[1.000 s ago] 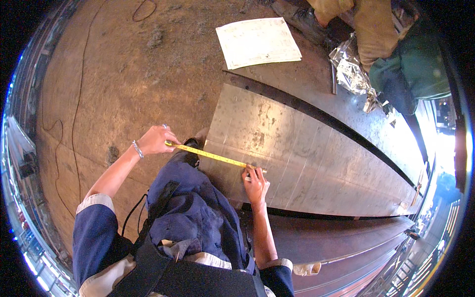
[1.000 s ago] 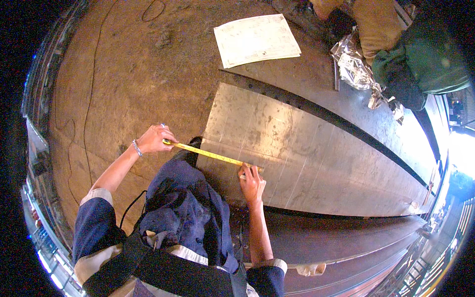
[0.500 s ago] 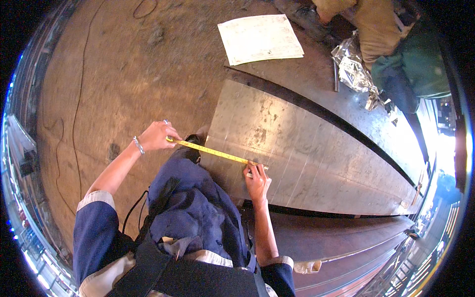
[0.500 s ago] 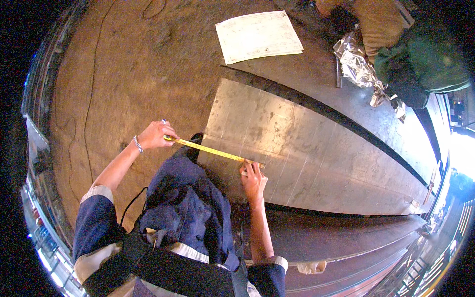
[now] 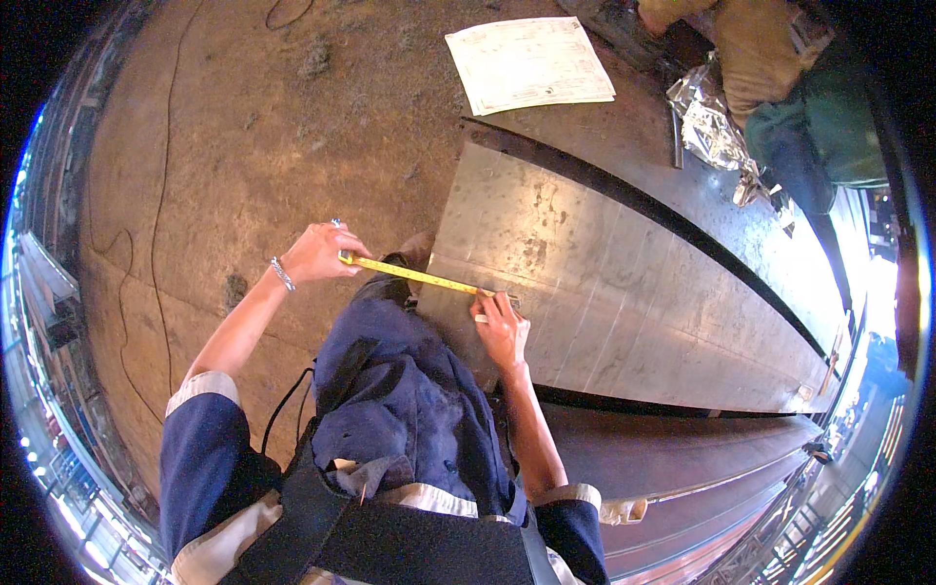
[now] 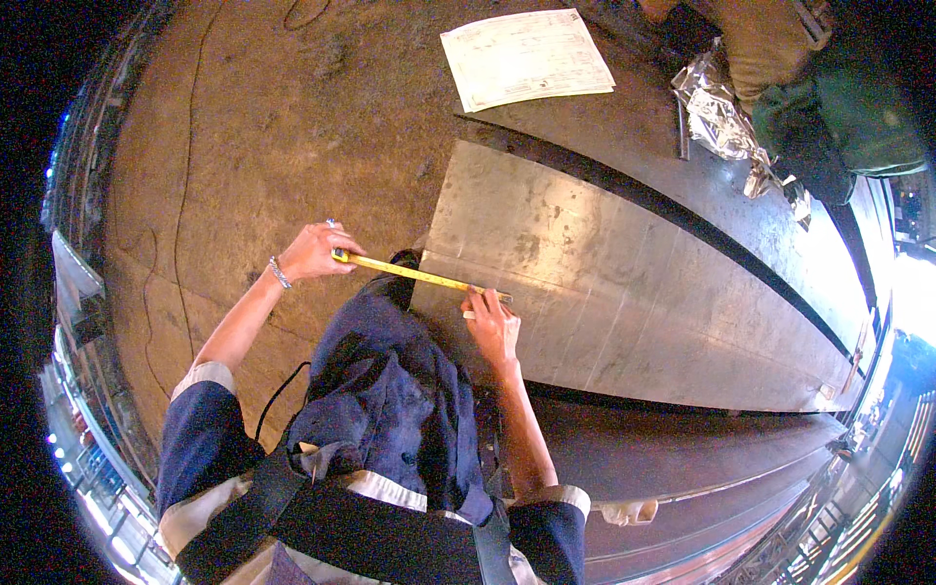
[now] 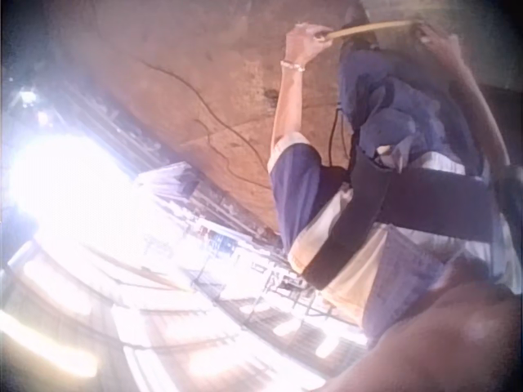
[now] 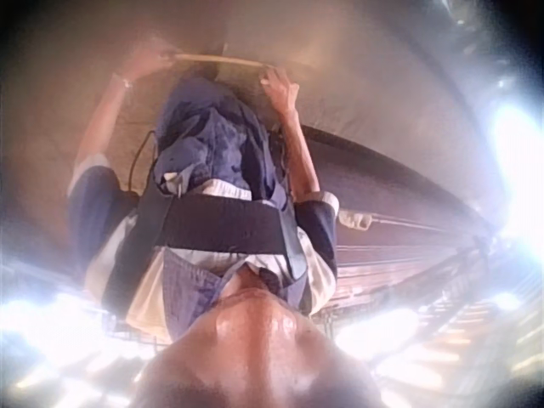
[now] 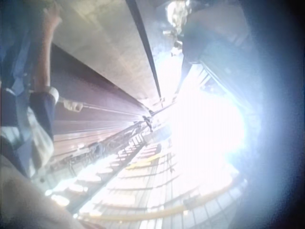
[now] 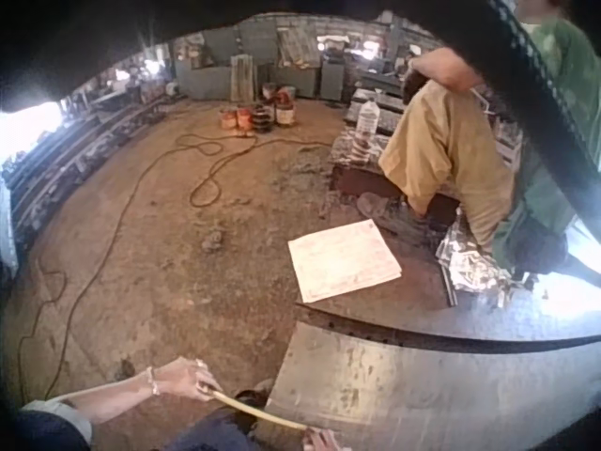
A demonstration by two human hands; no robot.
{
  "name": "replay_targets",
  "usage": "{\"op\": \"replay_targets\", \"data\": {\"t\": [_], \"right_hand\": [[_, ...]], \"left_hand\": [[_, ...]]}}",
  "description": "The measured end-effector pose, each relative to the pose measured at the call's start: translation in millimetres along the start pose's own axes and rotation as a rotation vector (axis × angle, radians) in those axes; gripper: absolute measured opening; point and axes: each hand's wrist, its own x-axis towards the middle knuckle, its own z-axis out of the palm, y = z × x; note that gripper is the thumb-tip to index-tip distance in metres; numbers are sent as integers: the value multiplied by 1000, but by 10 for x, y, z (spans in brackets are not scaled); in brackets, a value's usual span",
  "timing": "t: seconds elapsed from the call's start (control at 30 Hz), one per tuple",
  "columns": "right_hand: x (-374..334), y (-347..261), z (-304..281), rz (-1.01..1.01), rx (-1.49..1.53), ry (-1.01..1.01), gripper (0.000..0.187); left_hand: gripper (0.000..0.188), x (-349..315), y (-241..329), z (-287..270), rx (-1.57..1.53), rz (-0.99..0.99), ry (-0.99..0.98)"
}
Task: The person measures a large curved metal sheet using a yellow tape measure and marks points with a white marker. They repeatedly reposition the tape measure along the sheet's surface and make marks at measured intervals.
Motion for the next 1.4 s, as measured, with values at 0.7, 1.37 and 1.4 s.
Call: {"op": "replay_targets", "data": {"t": [0.7, 1.37, 1.4], "right_hand": [[-27, -137, 64, 60, -7, -49, 23], [87, -253, -121, 87, -34, 84, 21], [119, -292, -173, 97, -41, 122, 21]], "left_hand": [[19, 23, -88, 199, -28, 62, 57], [30, 19, 201, -27, -87, -13, -110], [30, 10, 257, -57, -117, 3, -93]]}}
